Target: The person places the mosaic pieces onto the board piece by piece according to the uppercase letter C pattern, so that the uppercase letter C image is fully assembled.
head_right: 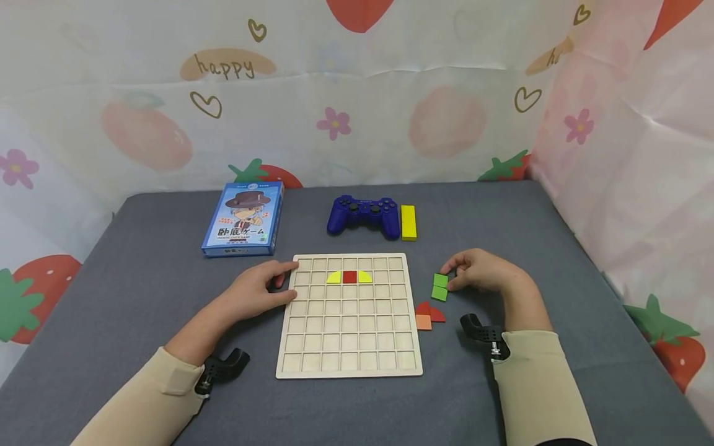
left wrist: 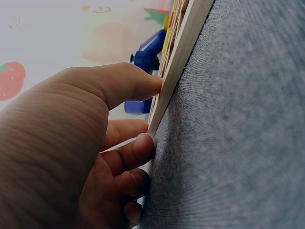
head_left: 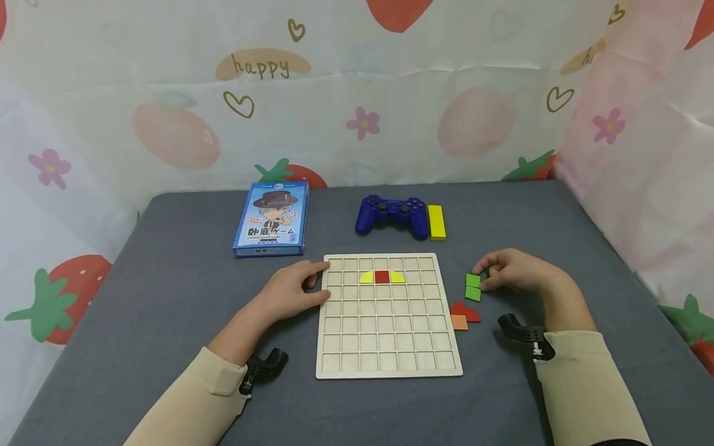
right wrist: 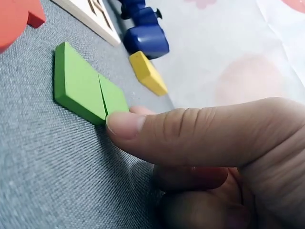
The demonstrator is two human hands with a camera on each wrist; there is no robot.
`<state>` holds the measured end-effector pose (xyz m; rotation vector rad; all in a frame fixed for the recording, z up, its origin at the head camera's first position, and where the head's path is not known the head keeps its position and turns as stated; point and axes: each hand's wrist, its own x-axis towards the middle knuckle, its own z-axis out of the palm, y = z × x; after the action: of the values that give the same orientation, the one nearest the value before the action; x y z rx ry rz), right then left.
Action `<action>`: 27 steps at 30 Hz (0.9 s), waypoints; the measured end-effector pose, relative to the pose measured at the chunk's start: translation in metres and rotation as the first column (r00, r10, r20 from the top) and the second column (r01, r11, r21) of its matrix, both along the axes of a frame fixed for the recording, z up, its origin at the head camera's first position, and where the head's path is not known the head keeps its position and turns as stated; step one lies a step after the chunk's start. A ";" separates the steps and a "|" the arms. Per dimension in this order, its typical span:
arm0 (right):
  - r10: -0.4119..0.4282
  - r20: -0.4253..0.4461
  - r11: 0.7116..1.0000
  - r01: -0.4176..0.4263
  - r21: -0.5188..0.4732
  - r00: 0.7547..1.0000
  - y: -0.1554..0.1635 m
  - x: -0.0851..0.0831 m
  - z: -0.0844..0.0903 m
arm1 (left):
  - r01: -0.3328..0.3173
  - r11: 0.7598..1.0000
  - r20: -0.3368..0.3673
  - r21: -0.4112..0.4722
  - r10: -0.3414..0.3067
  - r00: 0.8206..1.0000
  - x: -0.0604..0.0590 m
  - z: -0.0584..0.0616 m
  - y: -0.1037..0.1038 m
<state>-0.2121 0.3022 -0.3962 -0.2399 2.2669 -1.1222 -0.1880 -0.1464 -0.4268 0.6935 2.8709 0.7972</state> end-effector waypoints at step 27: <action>-0.099 -0.302 0.972 0.157 0.173 0.948 -0.010 -0.003 -0.004 | 0.009 1.000 -0.011 0.002 -0.009 1.000 0.000 0.001 0.000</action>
<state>-0.2156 0.2921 -0.3998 -0.1904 2.6704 -0.9703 -0.1880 -0.1463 -0.4259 0.7128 2.8746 0.7978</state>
